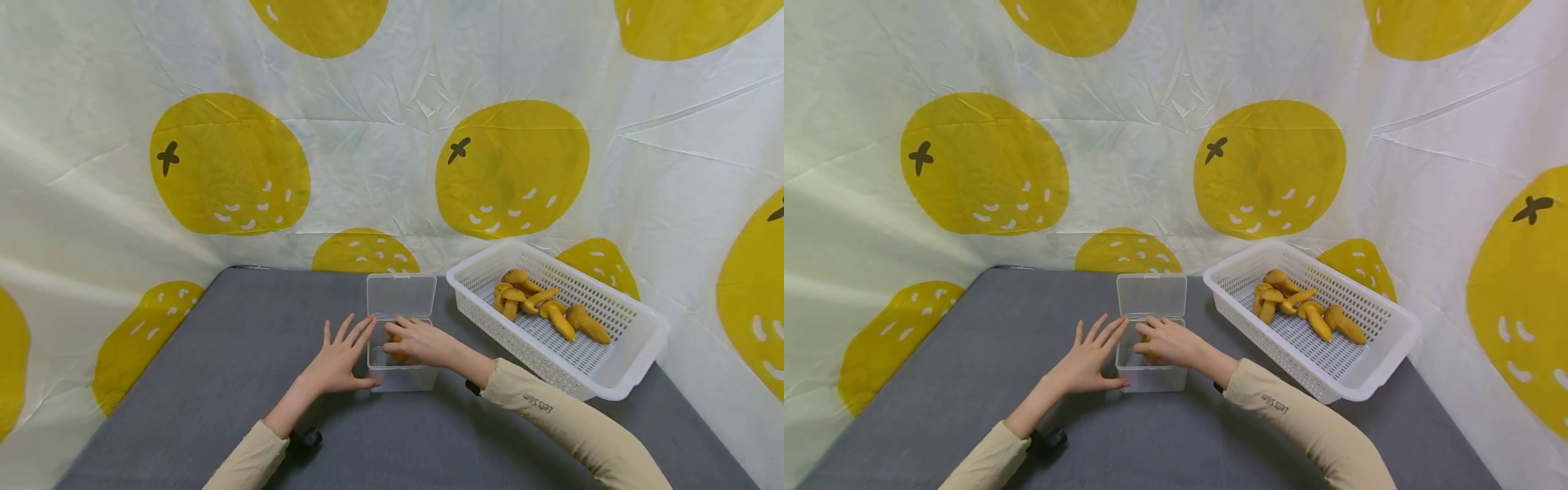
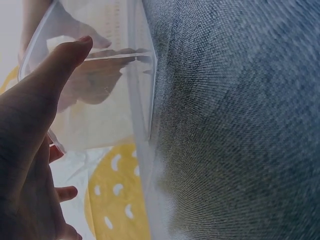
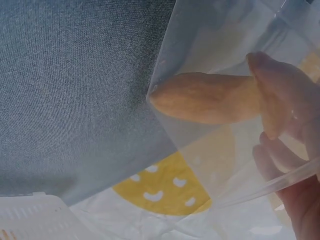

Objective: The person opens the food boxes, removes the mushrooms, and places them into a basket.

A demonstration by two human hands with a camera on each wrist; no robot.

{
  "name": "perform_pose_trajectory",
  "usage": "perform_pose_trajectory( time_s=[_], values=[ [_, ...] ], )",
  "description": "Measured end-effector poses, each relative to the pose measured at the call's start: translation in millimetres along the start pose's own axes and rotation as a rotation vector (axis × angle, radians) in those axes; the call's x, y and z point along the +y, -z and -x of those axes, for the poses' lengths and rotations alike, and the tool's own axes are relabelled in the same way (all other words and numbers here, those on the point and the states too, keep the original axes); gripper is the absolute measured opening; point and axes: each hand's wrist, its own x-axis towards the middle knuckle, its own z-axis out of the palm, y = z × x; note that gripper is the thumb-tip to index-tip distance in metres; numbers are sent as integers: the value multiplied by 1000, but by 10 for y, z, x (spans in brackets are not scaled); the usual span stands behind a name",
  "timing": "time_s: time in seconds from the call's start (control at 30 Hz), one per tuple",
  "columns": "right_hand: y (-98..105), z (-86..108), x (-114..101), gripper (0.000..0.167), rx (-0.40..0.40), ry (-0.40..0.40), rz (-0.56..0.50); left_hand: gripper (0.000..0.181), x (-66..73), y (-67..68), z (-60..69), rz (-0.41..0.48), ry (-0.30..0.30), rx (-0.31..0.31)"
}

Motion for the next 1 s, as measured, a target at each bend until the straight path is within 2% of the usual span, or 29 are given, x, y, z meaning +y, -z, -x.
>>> perform_pose_trajectory(
  time_s=[0.17, 0.43, 0.73, 1.0],
  values=[
    [14, 1, 6, 13, 20, 17, -42, 106, -16, -38, -5, 17, 6, -5],
    [23, 8, 18, 12, 46, 44, -30, 105, -26, -61, -6, -3, 2, 10],
    [61, 34, 34, 7, 72, 18, -7, 107, -22, -59, -6, 0, 3, 5],
    [206, 42, 57, 6, 126, -9, 8, 106, -18, -60, -1, 4, -2, 21]
  ],
)
